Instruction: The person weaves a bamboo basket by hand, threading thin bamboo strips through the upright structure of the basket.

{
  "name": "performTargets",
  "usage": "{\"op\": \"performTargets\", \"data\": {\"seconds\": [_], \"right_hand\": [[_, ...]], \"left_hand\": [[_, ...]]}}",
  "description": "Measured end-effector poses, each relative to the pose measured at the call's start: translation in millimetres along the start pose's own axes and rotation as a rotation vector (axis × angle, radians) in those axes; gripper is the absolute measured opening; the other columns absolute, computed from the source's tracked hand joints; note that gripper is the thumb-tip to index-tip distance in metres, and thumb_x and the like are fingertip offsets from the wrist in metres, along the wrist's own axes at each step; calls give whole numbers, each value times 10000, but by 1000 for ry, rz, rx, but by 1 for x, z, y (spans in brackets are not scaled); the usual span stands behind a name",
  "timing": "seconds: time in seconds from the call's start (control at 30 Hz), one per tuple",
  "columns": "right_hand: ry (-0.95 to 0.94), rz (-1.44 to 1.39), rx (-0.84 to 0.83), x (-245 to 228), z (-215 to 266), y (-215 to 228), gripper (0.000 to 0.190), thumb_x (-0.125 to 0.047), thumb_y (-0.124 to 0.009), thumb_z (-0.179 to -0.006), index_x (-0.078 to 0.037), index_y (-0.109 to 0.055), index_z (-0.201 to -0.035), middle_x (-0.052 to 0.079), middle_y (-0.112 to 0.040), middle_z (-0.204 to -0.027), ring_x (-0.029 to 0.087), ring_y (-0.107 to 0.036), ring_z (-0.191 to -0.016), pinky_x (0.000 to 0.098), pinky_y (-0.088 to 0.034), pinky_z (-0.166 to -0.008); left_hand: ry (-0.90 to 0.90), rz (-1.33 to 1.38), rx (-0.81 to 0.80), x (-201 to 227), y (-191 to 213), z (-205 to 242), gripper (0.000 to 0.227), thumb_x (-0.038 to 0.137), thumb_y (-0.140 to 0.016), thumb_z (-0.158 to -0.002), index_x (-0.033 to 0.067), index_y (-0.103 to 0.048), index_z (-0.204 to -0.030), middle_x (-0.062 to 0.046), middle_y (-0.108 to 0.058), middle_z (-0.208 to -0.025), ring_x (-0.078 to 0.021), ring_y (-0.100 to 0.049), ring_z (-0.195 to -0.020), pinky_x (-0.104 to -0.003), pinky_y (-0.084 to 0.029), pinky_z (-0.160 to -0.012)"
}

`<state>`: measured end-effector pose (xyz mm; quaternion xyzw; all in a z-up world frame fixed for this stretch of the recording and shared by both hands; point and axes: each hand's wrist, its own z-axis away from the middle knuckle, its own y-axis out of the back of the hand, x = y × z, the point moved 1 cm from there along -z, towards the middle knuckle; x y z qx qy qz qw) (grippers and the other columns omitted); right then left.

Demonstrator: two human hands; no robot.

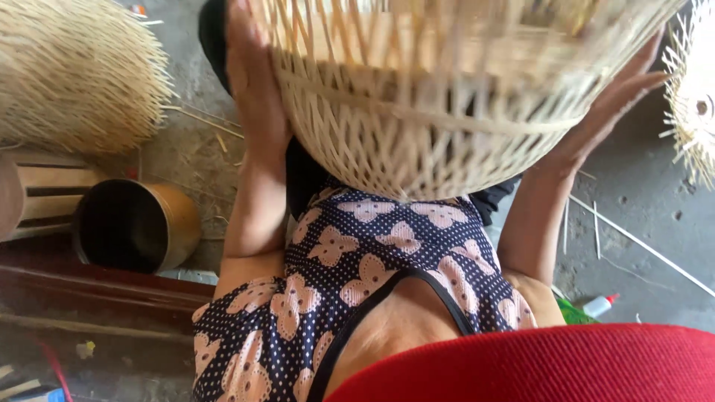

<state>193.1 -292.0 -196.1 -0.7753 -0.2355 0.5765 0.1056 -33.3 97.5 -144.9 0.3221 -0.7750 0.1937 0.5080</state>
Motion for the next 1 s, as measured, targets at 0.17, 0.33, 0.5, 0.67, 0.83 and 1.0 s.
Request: {"op": "performTargets", "data": {"seconds": [0.17, 0.33, 0.5, 0.67, 0.83, 1.0], "right_hand": [[70, 295, 159, 24, -1, 3, 595, -540, -422, -1113, -101, -389, -1514, 95, -404, -1472, 224, -387, -1362, 381, -281, -1174], [285, 470, 359, 1, -14, -10, 421, -412, -543, -1100, -92, -536, -1374, 105, -542, -1272, 213, -494, -1163, 369, -391, -1015], [591, 505, 239, -66, 7, -38, 249, -284, -665, -1088, -84, -684, -1234, 114, -680, -1072, 202, -602, -964, 357, -501, -856], [946, 713, -196, -109, 44, -105, 234, -237, -828, -918, -140, -720, -1101, 49, -626, -1002, 250, -558, -974, 449, -451, -824], [1197, 986, -542, -139, 51, -161, 298, -353, -917, -841, -343, -772, -1101, 10, -581, -1039, 243, -519, -978, 437, -450, -796], [1086, 1049, -636, -151, 48, -172, 324, -316, -895, -870, -355, -740, -1152, 23, -554, -1077, 268, -521, -996, 442, -454, -806]], "left_hand": [[-135, -28, -63, 21, -6, 5, 485, 365, -282, -1285, 122, -183, -1692, -85, -194, -1708, -155, -170, -1604, -294, -162, -1381], [-227, -77, -3, 33, -12, -1, 444, 289, -364, -1281, 142, -196, -1665, -72, -249, -1684, -136, -220, -1573, -335, -214, -1360], [-505, -32, -23, 82, -50, 10, 398, 91, -583, -1161, 130, -390, -1507, -69, -507, -1363, -115, -460, -1219, -308, -416, -1089], [-708, -95, -196, 143, -76, 54, 474, 24, -750, -994, 80, -495, -1390, -37, -696, -1054, -97, -606, -877, -274, -485, -831], [-702, -243, -285, 151, -74, 58, 657, 99, -801, -1020, 84, -368, -1515, -76, -652, -1329, -171, -627, -1087, -334, -454, -1021], [-670, -291, -311, 150, -71, 59, 697, 77, -843, -976, 83, -388, -1504, -19, -678, -1274, -168, -621, -1095, -321, -437, -985]]}}
